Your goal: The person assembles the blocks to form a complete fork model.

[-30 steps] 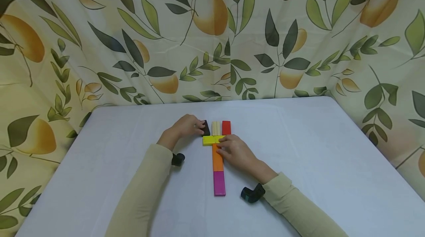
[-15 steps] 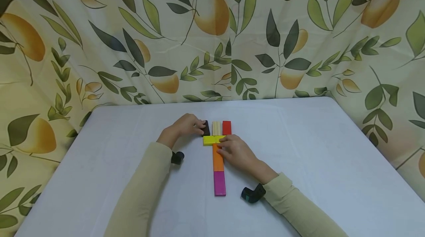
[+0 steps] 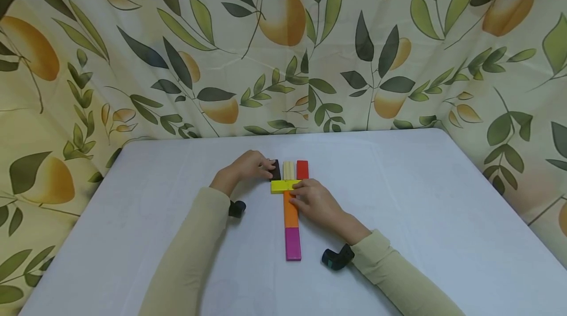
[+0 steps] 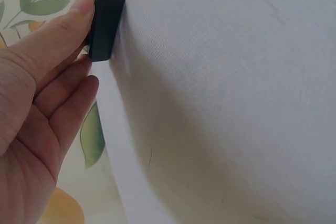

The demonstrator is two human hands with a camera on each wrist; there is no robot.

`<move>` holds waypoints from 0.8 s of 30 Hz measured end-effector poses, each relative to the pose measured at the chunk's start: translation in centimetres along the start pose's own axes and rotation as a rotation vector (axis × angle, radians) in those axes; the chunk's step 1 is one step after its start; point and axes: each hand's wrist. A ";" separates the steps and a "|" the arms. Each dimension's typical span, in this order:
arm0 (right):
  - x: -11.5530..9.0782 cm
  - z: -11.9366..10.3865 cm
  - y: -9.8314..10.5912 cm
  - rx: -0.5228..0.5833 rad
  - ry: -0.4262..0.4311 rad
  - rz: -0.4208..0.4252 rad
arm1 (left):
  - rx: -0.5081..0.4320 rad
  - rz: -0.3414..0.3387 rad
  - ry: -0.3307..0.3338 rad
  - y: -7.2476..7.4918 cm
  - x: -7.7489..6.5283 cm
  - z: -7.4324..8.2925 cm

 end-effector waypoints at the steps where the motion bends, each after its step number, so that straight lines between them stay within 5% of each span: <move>1: 0.0 0.0 0.0 0.001 0.002 0.000 | 0.001 -0.001 0.000 0.0 0.0 0.0; 24: 0.0 0.0 0.0 -0.010 0.003 -0.001 | -0.011 0.006 -0.009 -0.1 -0.1 0.1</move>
Point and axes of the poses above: each hand's wrist, its own x-axis towards the middle knuckle, its own y-axis out of the back of the hand, z = x × y, and after that the axes turned 14 degrees about -y, right-handed
